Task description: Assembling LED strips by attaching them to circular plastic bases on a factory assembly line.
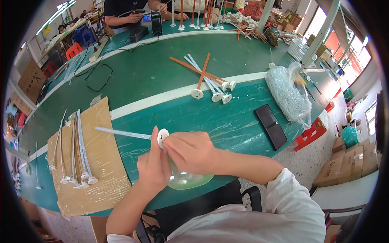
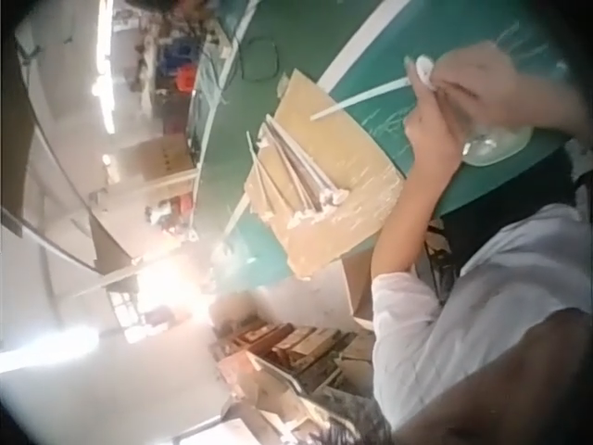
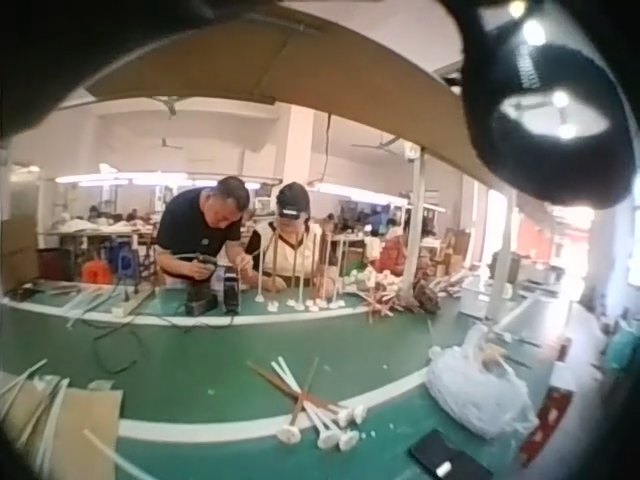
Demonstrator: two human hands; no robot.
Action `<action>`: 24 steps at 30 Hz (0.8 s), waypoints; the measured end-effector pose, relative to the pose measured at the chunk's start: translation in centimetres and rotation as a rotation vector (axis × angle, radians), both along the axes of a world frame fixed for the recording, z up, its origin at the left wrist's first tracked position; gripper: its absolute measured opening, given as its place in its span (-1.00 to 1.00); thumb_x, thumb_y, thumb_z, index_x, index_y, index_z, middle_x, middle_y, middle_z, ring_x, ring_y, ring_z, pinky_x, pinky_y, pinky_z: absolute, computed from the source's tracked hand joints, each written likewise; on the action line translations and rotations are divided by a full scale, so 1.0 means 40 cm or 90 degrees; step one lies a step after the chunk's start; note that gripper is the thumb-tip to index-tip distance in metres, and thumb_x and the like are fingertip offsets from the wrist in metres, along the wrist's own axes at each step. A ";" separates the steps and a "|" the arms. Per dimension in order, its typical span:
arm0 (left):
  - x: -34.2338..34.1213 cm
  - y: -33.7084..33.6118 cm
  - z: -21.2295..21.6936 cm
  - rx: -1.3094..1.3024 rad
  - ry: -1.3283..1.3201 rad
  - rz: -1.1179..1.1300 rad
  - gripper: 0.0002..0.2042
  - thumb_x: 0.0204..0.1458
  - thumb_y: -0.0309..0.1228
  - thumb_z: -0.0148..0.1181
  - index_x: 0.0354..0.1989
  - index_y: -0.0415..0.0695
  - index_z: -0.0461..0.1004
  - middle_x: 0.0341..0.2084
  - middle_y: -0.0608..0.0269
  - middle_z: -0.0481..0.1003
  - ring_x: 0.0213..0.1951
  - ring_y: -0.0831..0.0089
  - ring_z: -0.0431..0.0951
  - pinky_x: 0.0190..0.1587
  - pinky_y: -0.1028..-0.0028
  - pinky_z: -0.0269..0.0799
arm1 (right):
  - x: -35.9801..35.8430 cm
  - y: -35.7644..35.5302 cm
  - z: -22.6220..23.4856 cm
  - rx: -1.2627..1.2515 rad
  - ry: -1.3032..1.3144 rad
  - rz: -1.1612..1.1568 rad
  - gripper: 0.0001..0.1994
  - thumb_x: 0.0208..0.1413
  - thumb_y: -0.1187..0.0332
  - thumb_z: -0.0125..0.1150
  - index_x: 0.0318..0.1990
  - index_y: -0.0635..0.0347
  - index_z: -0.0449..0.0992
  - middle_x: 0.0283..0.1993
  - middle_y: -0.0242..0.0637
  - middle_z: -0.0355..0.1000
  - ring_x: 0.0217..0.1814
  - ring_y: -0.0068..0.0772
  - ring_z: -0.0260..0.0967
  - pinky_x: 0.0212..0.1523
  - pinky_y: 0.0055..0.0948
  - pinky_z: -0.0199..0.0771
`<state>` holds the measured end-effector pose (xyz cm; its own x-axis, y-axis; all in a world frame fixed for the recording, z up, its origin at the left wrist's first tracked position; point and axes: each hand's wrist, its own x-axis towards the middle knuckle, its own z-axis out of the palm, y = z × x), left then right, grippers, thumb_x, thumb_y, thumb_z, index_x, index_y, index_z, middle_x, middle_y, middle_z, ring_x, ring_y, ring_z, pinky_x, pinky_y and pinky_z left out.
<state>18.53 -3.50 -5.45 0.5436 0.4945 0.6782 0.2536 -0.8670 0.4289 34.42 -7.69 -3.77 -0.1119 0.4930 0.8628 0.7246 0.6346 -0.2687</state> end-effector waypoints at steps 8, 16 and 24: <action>-0.016 0.050 0.020 0.091 -0.016 -0.031 -0.48 0.02 -0.62 0.24 0.20 -0.50 0.31 -0.52 0.01 0.57 -0.61 0.28 0.58 -0.54 0.41 0.44 | 0.031 0.003 0.020 -0.158 0.111 0.164 -0.91 0.12 0.50 0.21 -0.24 0.30 0.53 -0.33 -0.15 0.53 -0.39 -0.14 0.51 -0.43 -0.33 0.53; -0.027 0.074 0.027 0.114 0.027 0.020 -0.58 0.03 -0.58 0.27 0.11 -0.36 0.44 -0.62 0.09 0.53 -0.65 0.27 0.54 -0.57 0.38 0.41 | 0.058 0.016 0.030 -0.200 0.132 0.166 -0.89 0.17 0.45 0.22 -0.22 0.30 0.57 -0.37 -0.15 0.55 -0.40 -0.23 0.53 -0.41 -0.39 0.54; -0.049 0.114 0.017 0.017 0.129 0.092 -0.73 0.12 -0.51 0.20 0.00 -0.28 0.49 -0.66 0.02 0.49 -0.62 0.08 0.54 -0.55 0.19 0.40 | 0.080 0.049 -0.005 -0.134 -0.003 -0.001 -0.92 0.01 0.46 0.33 -0.33 0.21 0.57 -0.36 -0.21 0.56 -0.39 -0.19 0.54 -0.36 -0.35 0.56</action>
